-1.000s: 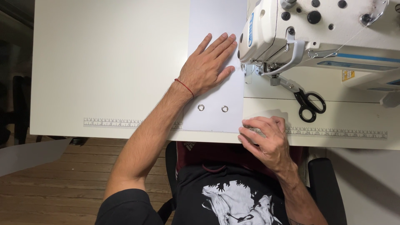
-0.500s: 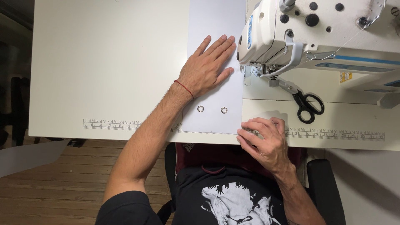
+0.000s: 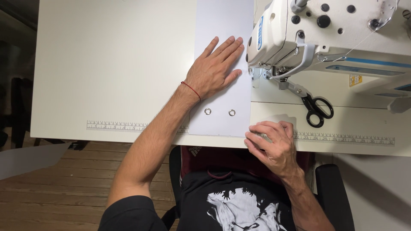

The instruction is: Cutting a piece of white leather material using scissors at a sewing station

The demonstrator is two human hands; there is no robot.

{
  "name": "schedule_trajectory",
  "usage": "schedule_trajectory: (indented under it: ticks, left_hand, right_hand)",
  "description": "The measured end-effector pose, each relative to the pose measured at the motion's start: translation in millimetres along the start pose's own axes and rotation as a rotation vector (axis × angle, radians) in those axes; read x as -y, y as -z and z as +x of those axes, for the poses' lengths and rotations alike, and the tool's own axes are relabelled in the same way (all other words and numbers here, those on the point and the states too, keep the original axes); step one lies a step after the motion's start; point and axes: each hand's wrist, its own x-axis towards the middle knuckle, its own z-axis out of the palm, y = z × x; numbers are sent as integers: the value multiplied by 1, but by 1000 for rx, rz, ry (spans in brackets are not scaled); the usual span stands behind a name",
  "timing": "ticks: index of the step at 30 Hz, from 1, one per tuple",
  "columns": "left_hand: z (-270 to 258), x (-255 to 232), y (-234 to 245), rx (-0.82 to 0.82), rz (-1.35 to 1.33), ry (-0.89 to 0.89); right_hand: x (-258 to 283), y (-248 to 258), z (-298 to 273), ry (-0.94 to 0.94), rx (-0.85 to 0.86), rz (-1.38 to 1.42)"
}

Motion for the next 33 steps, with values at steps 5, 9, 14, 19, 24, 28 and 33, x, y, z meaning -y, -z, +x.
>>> schedule_trajectory:
  ticks: [5,9,14,19,24,28,33]
  left_hand:
    - [-1,0,-1,0,1,-2]
    - [0,1,-3,-13,14,-6]
    - [0,0,-2,-4,1,7]
    - [0,1,-4,-18,15,-7]
    - [4,-15,-2,6,34,-41]
    - [-23,-54,-18,-178,9,-51]
    - [-32,-66,10,-52,-100,16]
  right_hand:
    - [2,1,1,-5,8,-7]
    - [1,0,1,-5,-2,-9]
    - [2,0,2,-4,-2,-4]
    - [1,-1,1,-14,-7,-6]
    - [2,1,3,-3,-12,-13]
    - [-6,-3,-1,-2,-43,-7]
    - [-24,-6,4,-162,-22,202]
